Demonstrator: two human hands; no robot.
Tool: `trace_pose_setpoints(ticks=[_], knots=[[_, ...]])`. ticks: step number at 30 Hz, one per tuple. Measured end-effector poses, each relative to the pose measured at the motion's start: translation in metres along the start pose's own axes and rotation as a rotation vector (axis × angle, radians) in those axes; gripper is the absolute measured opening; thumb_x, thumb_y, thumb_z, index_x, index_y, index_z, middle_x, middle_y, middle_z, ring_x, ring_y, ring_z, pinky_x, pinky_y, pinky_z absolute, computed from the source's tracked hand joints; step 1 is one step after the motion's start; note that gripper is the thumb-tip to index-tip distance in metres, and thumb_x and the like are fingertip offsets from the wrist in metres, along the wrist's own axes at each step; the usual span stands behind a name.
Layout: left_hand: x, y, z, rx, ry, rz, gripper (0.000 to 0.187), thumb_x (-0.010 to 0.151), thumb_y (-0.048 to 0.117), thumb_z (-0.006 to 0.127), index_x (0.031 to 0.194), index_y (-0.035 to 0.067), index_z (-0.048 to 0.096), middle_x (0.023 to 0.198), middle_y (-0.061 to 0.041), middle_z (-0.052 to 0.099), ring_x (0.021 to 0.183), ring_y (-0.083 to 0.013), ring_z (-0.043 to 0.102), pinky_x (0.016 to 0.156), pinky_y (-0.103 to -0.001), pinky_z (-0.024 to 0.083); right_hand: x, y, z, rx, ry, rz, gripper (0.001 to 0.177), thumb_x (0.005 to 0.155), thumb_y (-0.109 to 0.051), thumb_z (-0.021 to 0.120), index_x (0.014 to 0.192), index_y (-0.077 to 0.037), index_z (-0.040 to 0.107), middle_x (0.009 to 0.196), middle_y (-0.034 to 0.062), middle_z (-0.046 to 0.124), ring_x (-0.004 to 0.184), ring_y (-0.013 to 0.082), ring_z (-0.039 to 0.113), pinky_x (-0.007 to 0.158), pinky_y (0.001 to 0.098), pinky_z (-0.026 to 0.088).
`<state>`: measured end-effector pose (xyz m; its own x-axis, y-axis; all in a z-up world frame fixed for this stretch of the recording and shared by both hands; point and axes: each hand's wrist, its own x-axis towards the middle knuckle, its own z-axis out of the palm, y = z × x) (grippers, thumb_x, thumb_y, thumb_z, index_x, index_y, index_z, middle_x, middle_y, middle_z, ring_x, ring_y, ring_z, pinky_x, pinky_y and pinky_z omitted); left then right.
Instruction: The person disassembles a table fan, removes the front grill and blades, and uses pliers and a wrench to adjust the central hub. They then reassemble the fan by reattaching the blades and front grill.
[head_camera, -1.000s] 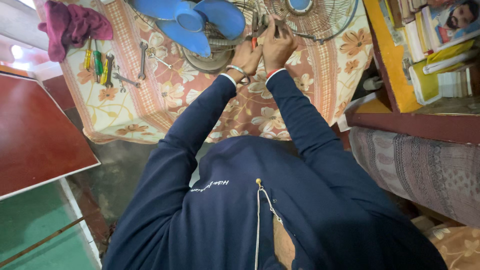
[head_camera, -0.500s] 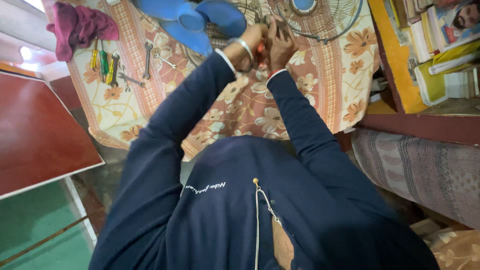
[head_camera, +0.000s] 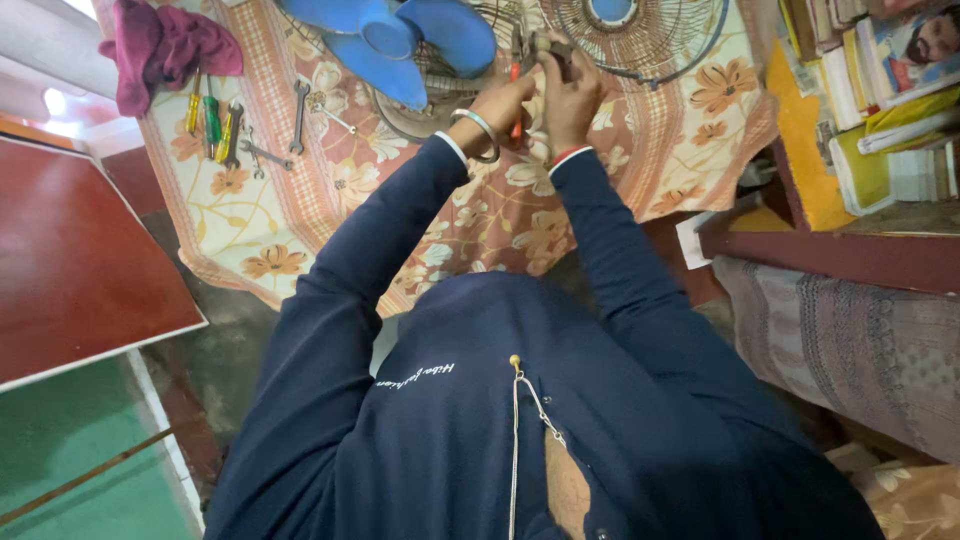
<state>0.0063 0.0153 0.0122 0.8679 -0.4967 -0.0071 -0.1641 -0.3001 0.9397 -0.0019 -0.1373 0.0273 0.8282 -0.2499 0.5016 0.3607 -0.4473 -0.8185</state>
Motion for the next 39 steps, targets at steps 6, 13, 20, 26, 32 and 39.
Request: trace_pose_setpoints(ticks=[6, 13, 20, 26, 32, 39], knots=[[-0.001, 0.019, -0.002, -0.277, 0.044, -0.400, 0.038, 0.093, 0.033, 0.050, 0.105, -0.002, 0.059, 0.081, -0.020, 0.071, 0.063, -0.0316, 0.078, 0.057, -0.042, 0.065, 0.015, -0.010, -0.017, 0.084, -0.099, -0.095, 0.021, 0.092, -0.003, 0.079, 0.113, -0.002, 0.077, 0.101, 0.0084, 0.077, 0.085, 0.0163, 0.076, 0.075, 0.0297, 0.061], [-0.014, -0.002, 0.008, 0.349, 0.335, -0.194, 0.048, 0.091, 0.039, 0.055, 0.094, -0.008, 0.065, 0.090, -0.035, 0.069, 0.088, -0.0510, 0.067, 0.084, -0.056, 0.053, 0.021, -0.022, -0.024, -0.039, -0.083, -0.204, 0.022, 0.086, -0.001, 0.086, 0.107, -0.002, 0.079, 0.093, 0.0110, 0.075, 0.080, 0.0228, 0.072, 0.072, 0.0322, 0.055], [-0.024, 0.012, 0.003, 0.480, 0.333, -0.218, 0.043, 0.088, 0.037, 0.057, 0.093, -0.004, 0.066, 0.093, -0.033, 0.069, 0.090, -0.0525, 0.066, 0.083, -0.059, 0.051, 0.031, -0.030, -0.028, -0.052, -0.142, -0.227, 0.020, 0.082, -0.001, 0.088, 0.100, -0.001, 0.078, 0.089, 0.0127, 0.075, 0.077, 0.0241, 0.075, 0.069, 0.0341, 0.056], [-0.026, 0.022, 0.004, 0.479, 0.365, -0.185, 0.042, 0.088, 0.036, 0.058, 0.091, -0.004, 0.066, 0.090, -0.033, 0.069, 0.087, -0.0525, 0.066, 0.083, -0.059, 0.052, 0.038, -0.028, -0.028, -0.102, -0.190, -0.295, 0.014, 0.082, 0.003, 0.086, 0.091, 0.000, 0.075, 0.086, 0.0130, 0.076, 0.078, 0.0262, 0.076, 0.070, 0.0350, 0.058], [-0.020, 0.018, 0.007, 0.403, 0.354, -0.124, 0.041, 0.088, 0.035, 0.056, 0.089, -0.005, 0.065, 0.088, -0.034, 0.068, 0.087, -0.0524, 0.066, 0.082, -0.058, 0.052, 0.039, -0.020, -0.022, -0.174, -0.214, -0.236, 0.015, 0.084, -0.003, 0.088, 0.087, -0.002, 0.074, 0.084, 0.0105, 0.076, 0.075, 0.0227, 0.077, 0.066, 0.0330, 0.058], [-0.008, -0.004, 0.011, 0.325, 0.355, -0.124, 0.038, 0.090, 0.033, 0.055, 0.091, -0.003, 0.065, 0.085, -0.033, 0.068, 0.086, -0.0522, 0.065, 0.081, -0.058, 0.051, 0.036, -0.025, -0.023, -0.193, -0.177, -0.286, 0.016, 0.082, 0.000, 0.088, 0.088, -0.001, 0.073, 0.085, 0.0114, 0.075, 0.077, 0.0265, 0.075, 0.071, 0.0364, 0.057]])
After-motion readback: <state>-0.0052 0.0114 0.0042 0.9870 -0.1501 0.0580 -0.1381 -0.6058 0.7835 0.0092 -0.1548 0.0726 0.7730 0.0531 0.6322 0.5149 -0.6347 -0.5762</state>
